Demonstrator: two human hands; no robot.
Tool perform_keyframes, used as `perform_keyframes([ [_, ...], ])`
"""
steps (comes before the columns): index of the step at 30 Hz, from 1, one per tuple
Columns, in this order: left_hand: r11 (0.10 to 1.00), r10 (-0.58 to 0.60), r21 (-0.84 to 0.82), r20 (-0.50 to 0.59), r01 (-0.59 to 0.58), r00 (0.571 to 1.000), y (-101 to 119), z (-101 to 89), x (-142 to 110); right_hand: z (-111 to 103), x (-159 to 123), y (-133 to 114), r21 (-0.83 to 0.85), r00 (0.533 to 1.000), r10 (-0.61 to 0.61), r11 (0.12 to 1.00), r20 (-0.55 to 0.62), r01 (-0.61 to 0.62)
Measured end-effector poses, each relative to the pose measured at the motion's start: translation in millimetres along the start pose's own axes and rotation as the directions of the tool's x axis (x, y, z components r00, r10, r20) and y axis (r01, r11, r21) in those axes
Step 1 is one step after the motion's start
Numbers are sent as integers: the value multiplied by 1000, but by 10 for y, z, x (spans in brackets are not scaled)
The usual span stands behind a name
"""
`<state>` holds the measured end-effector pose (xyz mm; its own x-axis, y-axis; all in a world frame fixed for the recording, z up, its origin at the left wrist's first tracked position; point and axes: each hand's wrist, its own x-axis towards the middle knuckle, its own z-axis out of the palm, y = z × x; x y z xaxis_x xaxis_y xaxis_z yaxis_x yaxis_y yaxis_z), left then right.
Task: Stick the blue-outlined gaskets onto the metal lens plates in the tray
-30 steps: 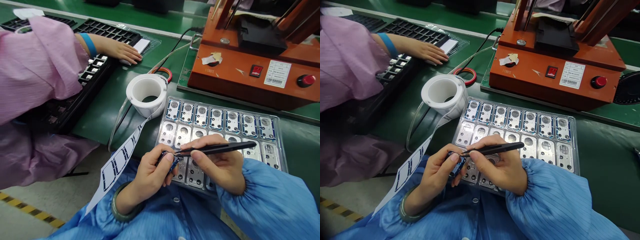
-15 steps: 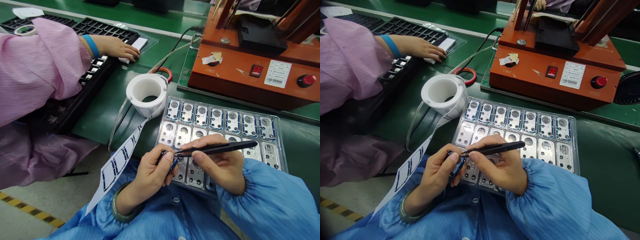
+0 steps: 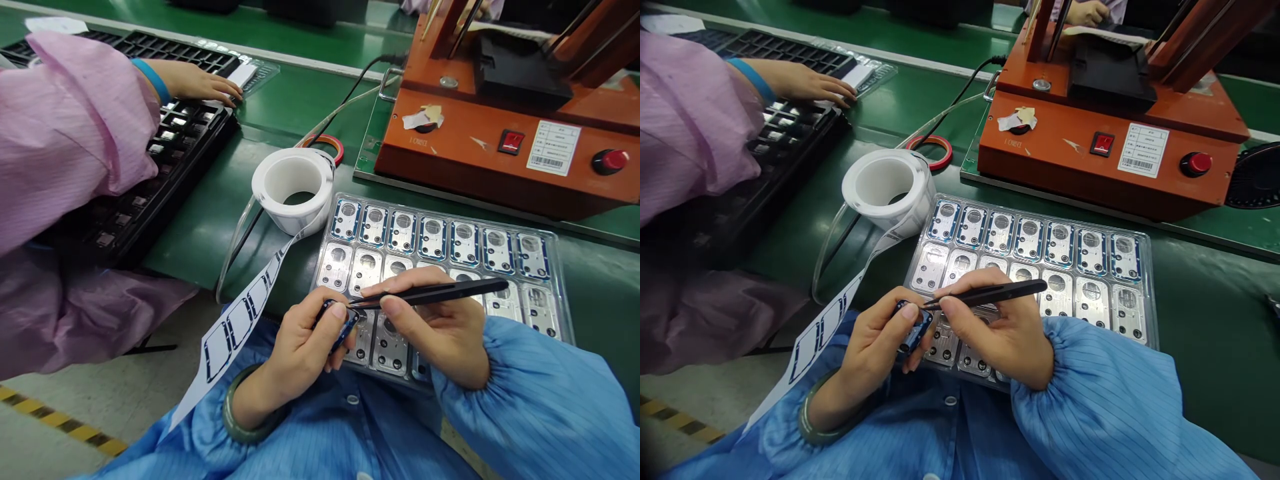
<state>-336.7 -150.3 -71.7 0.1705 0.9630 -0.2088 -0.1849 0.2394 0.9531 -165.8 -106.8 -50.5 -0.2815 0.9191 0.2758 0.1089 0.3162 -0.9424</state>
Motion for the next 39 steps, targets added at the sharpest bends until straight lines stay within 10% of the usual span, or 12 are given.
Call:
perform_keyframes([
  [39, 999, -31, -42, 52, 34, 998, 4, -20, -4, -3, 34, 50, 53, 995, 98, 994, 18, -99],
])
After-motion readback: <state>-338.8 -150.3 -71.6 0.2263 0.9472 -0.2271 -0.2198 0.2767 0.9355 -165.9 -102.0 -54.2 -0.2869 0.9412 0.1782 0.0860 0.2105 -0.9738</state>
